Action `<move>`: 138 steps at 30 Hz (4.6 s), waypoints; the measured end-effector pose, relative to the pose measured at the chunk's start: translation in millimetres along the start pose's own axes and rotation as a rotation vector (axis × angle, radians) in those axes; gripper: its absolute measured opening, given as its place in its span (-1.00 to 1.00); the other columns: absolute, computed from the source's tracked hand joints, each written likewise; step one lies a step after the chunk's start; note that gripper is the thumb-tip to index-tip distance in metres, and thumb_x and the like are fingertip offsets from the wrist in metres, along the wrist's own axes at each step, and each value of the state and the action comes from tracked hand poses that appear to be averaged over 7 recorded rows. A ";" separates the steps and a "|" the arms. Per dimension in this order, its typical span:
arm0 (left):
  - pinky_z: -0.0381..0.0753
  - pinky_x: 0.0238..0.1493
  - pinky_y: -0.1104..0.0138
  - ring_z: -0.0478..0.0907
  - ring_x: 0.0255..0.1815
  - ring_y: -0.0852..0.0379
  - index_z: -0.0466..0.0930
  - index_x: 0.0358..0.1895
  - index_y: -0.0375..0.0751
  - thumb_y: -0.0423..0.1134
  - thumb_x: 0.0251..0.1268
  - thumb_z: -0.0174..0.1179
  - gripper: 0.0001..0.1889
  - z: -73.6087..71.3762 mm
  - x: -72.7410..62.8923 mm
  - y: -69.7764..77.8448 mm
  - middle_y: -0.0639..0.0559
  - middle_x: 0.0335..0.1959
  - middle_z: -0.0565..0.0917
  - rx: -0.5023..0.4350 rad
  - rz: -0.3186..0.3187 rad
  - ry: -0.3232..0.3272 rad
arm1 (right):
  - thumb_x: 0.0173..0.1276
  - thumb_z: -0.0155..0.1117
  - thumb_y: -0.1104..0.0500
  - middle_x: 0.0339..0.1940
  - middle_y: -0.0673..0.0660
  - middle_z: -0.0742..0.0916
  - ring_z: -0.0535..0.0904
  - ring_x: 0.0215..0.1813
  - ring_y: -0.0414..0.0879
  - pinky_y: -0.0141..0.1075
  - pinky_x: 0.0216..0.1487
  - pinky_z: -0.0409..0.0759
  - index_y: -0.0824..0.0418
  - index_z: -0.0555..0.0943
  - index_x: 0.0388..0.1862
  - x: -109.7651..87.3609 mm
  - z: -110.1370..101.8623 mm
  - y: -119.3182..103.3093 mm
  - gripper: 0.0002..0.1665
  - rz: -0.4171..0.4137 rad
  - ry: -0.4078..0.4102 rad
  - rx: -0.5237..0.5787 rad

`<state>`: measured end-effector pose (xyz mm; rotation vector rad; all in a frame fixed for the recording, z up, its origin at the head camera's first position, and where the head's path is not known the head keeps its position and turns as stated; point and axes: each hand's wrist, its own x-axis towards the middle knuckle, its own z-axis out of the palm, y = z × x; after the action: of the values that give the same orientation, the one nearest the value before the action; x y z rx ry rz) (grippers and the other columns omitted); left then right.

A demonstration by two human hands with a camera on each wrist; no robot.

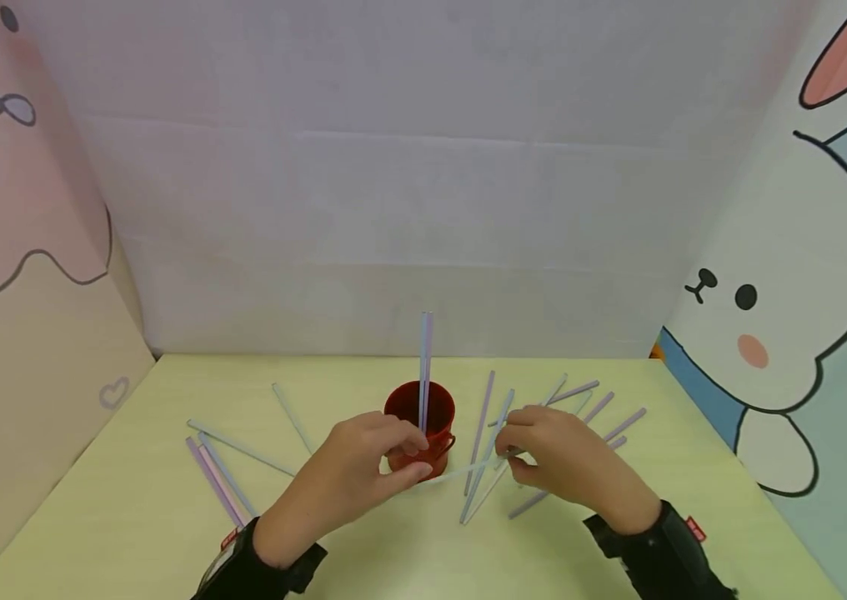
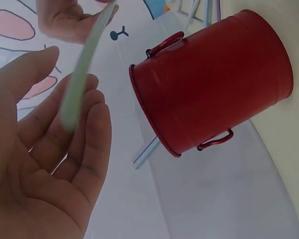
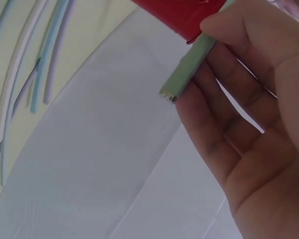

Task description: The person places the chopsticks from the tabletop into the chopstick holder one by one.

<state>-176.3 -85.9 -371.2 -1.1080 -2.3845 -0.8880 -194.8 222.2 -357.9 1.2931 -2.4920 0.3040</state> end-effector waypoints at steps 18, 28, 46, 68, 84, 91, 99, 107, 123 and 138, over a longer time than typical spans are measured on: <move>0.57 -0.29 0.47 0.46 -0.38 0.33 0.75 -0.30 -0.03 -0.34 0.23 0.54 -0.85 16.5 -2.9 5.9 0.26 -0.43 0.62 0.188 -0.029 -0.034 | 0.07 0.61 0.41 -0.44 -0.07 0.66 0.47 -0.35 -0.24 -0.45 -0.27 0.56 0.09 0.73 -0.38 51.8 12.8 -48.7 -0.72 -0.003 0.013 0.045; 0.60 -0.35 0.51 0.52 -0.40 0.36 0.74 -0.28 -0.03 -0.38 0.28 0.48 -0.86 -6.4 0.5 -1.3 0.28 -0.40 0.63 0.070 -0.107 0.008 | 0.26 0.58 0.35 -0.22 -0.04 0.77 0.67 -0.23 -0.22 -0.35 -0.17 0.72 0.17 0.77 -0.06 36.9 -4.3 -19.8 -0.72 0.052 0.162 0.267; 0.78 -0.13 0.37 0.75 -0.28 0.22 0.77 -0.07 -0.10 -0.34 0.39 0.43 -0.87 -43.4 22.0 -2.4 0.18 -0.25 0.80 -0.303 -0.249 0.366 | 0.29 0.63 -0.01 0.54 0.20 0.48 0.46 0.50 0.29 0.27 0.50 0.42 0.21 0.25 0.63 44.1 77.3 14.8 0.07 0.483 0.015 0.906; 0.78 -0.11 0.35 0.76 -0.26 0.12 0.70 -0.01 -0.26 -0.29 0.43 0.40 -0.82 -42.5 58.7 12.6 -0.02 -0.23 0.81 -0.470 -0.334 0.428 | 0.19 0.72 0.04 0.36 0.03 0.64 0.62 0.34 0.00 -0.06 0.28 0.68 0.10 0.35 0.58 62.6 97.0 -5.2 0.05 0.464 0.185 0.882; 0.77 -0.08 0.32 0.74 -0.25 0.09 0.71 0.01 -0.21 -0.20 0.51 0.35 -0.81 -30.8 113.1 -19.7 -0.05 -0.20 0.78 -0.429 -0.370 0.424 | 0.20 0.71 0.08 0.37 0.04 0.64 0.61 0.34 0.01 -0.06 0.30 0.68 0.13 0.34 0.58 61.0 90.1 -8.0 0.05 0.468 0.191 0.884; 0.75 -0.08 0.30 0.75 -0.29 0.11 0.72 -0.03 -0.16 -0.16 0.50 0.36 -0.83 -11.6 103.2 -35.9 -0.01 -0.24 0.78 -0.360 -0.451 0.394 | 0.20 0.71 0.06 0.38 0.04 0.63 0.61 0.34 0.00 -0.04 0.31 0.68 0.11 0.34 0.59 61.3 89.3 -7.7 0.05 0.456 0.196 0.880; 0.75 -0.13 0.34 0.74 -0.28 0.11 0.72 -0.04 -0.17 -0.16 0.49 0.37 -0.83 7.1 94.9 -45.0 -0.01 -0.25 0.79 -0.351 -0.472 0.386 | 0.20 0.71 0.07 0.39 0.05 0.62 0.61 0.35 -0.02 -0.06 0.31 0.67 0.13 0.33 0.60 61.1 89.3 -7.1 0.06 0.462 0.189 0.877; 0.76 -0.10 0.29 0.73 -0.23 0.09 0.74 -0.05 -0.16 -0.17 0.46 0.40 -0.83 16.8 90.0 -49.4 -0.01 -0.24 0.80 -0.317 -0.491 0.384 | 0.21 0.70 0.07 0.39 0.05 0.61 0.61 0.34 -0.01 -0.07 0.32 0.66 0.13 0.32 0.60 61.9 90.5 -7.5 0.07 0.464 0.184 0.884; 0.77 -0.07 0.16 0.72 -0.21 0.08 0.76 -0.08 -0.10 -0.15 0.46 0.40 -0.86 26.5 77.6 -58.0 0.02 -0.24 0.80 -0.278 -0.539 0.358 | 0.24 0.68 0.03 0.40 0.03 0.60 0.61 0.36 0.00 -0.07 0.32 0.65 0.09 0.32 0.60 64.1 89.1 -6.0 0.04 0.448 0.176 0.874; 0.78 0.00 0.16 0.74 -0.17 0.09 0.77 -0.06 -0.11 -0.12 0.46 0.40 -0.83 24.3 73.2 -68.5 0.03 -0.22 0.81 -0.281 -0.555 0.313 | 0.24 0.68 0.04 0.40 0.05 0.60 0.60 0.35 -0.04 -0.07 0.32 0.65 0.09 0.32 0.60 63.2 89.2 -5.8 0.05 0.438 0.169 0.900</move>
<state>-276.8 -63.2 -375.1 -0.3318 -2.3691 -1.4892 -240.3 142.0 -416.9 0.8592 -2.5193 1.6991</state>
